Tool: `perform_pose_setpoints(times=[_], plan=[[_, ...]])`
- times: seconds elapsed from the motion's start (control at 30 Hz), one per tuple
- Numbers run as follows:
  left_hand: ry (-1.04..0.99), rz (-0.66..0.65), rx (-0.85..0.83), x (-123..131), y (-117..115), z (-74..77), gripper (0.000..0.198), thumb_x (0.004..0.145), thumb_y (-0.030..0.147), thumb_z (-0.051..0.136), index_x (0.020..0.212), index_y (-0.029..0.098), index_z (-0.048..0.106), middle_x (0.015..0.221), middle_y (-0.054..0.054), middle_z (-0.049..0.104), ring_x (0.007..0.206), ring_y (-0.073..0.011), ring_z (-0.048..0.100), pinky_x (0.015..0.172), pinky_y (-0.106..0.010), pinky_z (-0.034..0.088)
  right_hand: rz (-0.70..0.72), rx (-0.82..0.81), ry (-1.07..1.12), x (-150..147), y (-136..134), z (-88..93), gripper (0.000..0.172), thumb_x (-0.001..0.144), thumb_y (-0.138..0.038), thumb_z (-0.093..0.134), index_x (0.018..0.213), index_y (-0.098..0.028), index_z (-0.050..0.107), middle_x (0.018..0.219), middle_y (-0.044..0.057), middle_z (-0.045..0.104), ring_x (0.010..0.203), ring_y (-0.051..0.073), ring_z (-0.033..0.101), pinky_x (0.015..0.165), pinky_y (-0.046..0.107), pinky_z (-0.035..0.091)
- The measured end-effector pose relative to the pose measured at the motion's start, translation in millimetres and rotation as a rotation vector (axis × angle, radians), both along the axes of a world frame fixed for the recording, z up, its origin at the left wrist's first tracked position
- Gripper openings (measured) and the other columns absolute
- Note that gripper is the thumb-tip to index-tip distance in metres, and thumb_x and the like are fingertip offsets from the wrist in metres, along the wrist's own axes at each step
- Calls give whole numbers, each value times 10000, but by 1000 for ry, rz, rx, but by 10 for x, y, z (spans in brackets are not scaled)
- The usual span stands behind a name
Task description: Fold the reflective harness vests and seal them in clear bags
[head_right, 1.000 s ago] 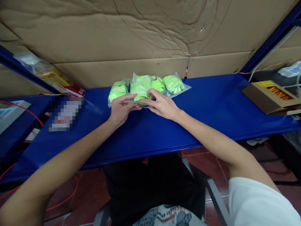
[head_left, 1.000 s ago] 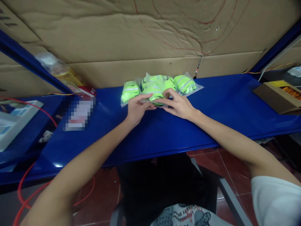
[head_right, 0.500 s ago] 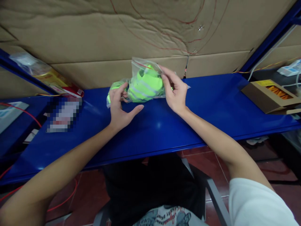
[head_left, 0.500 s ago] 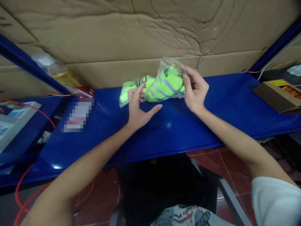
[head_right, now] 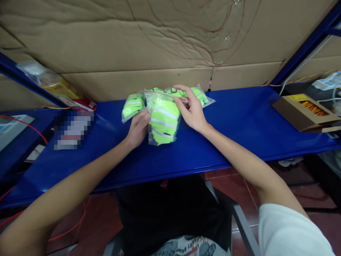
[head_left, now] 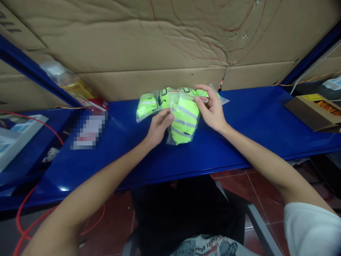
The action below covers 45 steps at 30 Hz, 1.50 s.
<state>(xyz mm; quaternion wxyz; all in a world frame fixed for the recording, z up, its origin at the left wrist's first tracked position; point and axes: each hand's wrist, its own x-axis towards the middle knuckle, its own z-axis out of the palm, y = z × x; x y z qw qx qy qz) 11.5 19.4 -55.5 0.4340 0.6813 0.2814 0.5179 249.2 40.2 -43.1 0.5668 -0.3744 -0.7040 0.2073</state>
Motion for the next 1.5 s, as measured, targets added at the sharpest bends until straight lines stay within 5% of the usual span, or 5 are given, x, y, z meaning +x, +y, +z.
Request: perform_pose_setpoints(times=[0.17, 0.43, 0.7, 1.2, 1.5], plan=[[-58, 130, -81, 85, -124, 54, 472, 891, 668, 821, 963, 202, 807, 937, -58, 809, 873, -215, 760, 787, -334, 652, 76, -180, 189, -157, -129, 56, 567, 978, -751, 666, 1257, -260, 717, 722, -19, 693, 602, 164, 643, 549, 319, 598], [-63, 104, -437, 85, -160, 8, 541, 825, 708, 845, 817, 170, 787, 830, -66, 779, 720, -196, 720, 579, -272, 560, 140, -405, 359, -240, -260, 118, 486, 696, -697, 934, 823, -236, 845, 815, 38, 814, 860, 228, 758, 799, 366, 637], [-113, 172, -526, 109, -155, 51, 490, 798, 638, 901, 825, 157, 813, 849, -88, 811, 769, -224, 764, 692, -306, 615, 66, -198, 105, -245, -322, 53, 410, 872, -614, 818, 808, -210, 850, 705, 1, 706, 617, 126, 530, 572, 278, 399], [-178, 206, -631, 153, -175, 116, 523, 693, 610, 961, 882, 144, 816, 874, -108, 818, 790, -250, 782, 695, -332, 632, 45, -98, -5, -220, -349, 76, 590, 983, -638, 710, 614, -192, 594, 585, -39, 424, 571, 98, 350, 554, 292, 240], [-236, 282, -633, 138, -130, 114, 306, 610, 348, 918, 810, 144, 808, 792, -66, 798, 708, -219, 740, 640, -302, 595, 163, -348, 210, -312, -320, 89, 662, 778, -833, 794, 618, -200, 682, 555, -25, 551, 512, 106, 448, 484, 258, 387]])
